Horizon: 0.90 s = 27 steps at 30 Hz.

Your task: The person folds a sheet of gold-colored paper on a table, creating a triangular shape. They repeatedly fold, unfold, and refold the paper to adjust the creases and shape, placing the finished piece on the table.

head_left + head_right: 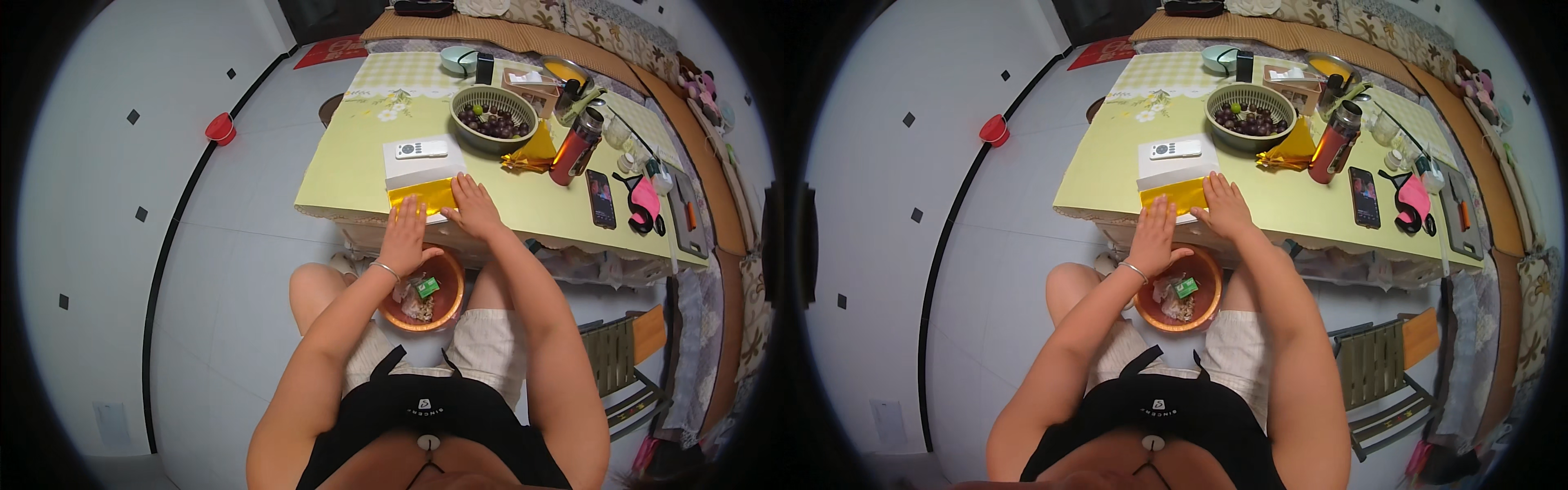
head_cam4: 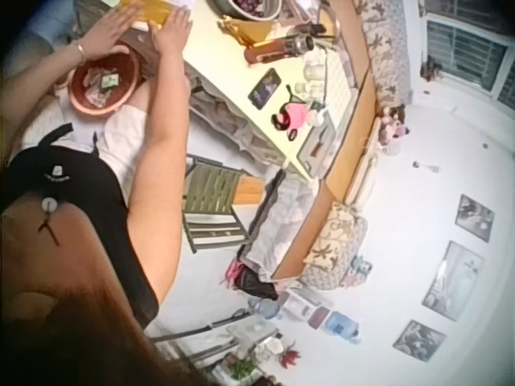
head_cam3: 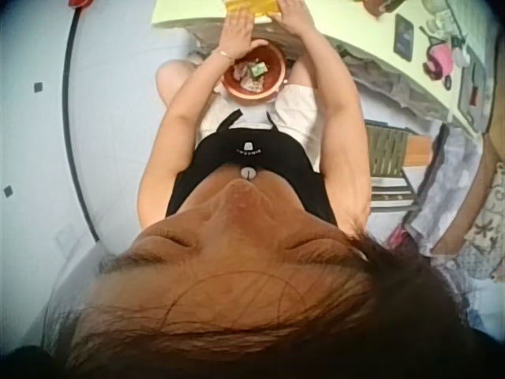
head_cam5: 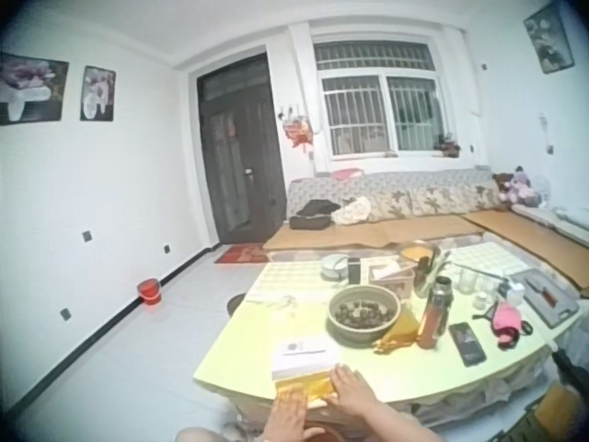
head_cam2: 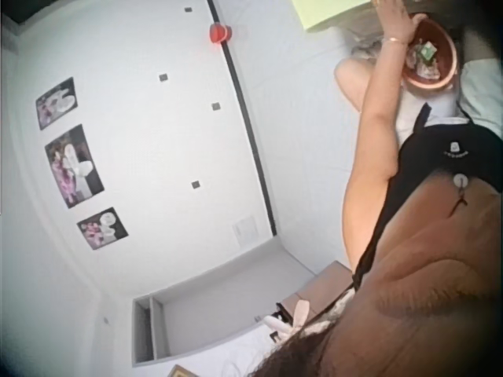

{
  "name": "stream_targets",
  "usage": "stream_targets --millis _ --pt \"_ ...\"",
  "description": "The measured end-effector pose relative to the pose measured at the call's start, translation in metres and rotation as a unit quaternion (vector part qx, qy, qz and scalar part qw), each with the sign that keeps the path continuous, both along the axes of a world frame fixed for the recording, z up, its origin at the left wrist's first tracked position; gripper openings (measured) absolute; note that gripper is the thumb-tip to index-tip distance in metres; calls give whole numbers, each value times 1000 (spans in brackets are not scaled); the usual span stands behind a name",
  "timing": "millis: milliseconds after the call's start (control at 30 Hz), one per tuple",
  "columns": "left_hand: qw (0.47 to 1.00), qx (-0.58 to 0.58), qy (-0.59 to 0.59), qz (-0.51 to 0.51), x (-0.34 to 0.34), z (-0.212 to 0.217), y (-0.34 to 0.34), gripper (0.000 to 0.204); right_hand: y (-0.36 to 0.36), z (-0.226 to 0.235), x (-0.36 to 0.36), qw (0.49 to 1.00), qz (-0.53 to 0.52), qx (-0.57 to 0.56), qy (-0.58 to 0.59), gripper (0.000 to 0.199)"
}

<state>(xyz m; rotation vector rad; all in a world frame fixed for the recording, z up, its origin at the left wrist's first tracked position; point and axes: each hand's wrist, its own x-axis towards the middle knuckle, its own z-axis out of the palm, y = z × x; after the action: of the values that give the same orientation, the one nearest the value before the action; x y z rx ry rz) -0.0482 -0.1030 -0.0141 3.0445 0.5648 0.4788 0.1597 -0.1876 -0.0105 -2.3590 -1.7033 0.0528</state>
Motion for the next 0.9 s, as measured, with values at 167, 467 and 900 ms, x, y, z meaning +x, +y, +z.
stream_targets --millis 167,467,900 --pt "996 46 -53 45 -12 -19 32 75 2 0 -4 1000 1 3 2 85" --pt "994 103 -16 15 -5 16 39 51 -4 6 4 1000 17 3 12 88" --pt "984 160 69 28 -2 43 97 24 -17 11 -18 961 109 236 -99 18"
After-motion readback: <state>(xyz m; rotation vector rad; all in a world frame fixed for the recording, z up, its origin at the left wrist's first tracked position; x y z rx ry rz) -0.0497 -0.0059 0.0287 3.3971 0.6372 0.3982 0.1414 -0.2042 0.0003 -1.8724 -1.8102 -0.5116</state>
